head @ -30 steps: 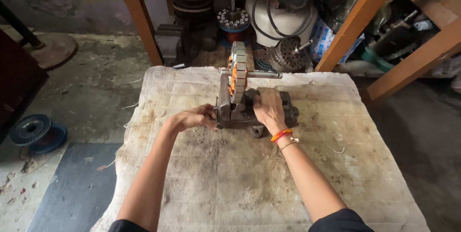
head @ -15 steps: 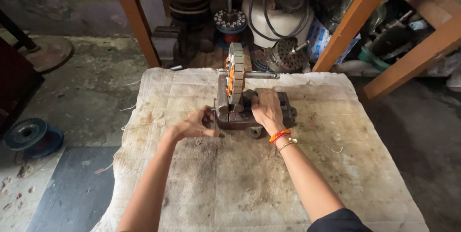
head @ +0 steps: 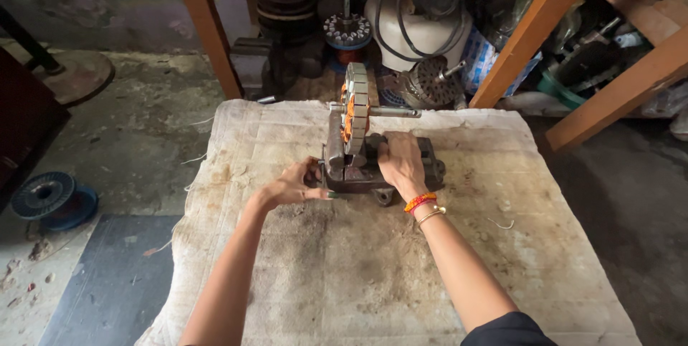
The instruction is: The person works on an electric motor rotor clamped in a bench vise, using a small hand tool to work around the rotor's edge. They then rotate the rotor and press and fit components onto it by hand, adjusting the parts around its circumference.
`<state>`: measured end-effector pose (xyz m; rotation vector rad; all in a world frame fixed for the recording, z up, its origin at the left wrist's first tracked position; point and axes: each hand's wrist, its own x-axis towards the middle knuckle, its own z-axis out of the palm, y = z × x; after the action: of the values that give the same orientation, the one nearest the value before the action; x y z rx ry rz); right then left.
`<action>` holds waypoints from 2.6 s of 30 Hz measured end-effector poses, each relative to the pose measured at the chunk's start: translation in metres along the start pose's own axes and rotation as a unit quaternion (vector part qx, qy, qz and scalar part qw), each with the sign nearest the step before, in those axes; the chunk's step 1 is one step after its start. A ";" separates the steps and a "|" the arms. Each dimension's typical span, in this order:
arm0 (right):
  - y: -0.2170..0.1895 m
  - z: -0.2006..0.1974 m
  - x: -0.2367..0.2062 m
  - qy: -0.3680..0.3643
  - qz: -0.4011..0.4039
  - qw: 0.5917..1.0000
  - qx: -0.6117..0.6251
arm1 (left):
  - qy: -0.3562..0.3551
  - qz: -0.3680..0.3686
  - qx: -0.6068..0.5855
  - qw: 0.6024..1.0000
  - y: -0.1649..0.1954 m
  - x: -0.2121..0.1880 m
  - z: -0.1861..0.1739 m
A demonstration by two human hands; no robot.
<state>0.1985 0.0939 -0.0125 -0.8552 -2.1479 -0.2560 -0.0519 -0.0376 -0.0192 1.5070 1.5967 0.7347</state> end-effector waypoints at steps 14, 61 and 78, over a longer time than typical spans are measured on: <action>-0.002 -0.003 0.005 -0.138 0.085 0.987 -0.021 | -0.063 -0.027 -0.127 0.989 0.003 0.007 -0.010; 0.008 0.004 -0.002 -0.024 0.020 0.999 0.024 | 0.257 0.139 0.043 0.956 0.000 -0.012 0.030; 0.106 -0.100 0.037 -0.114 0.292 0.859 0.405 | 0.265 0.160 -0.003 0.951 0.008 -0.026 0.032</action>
<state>0.3110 0.1477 0.0708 -0.9777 -1.8018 1.0346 -0.0215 -0.0658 -0.0250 1.6762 1.7349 1.4218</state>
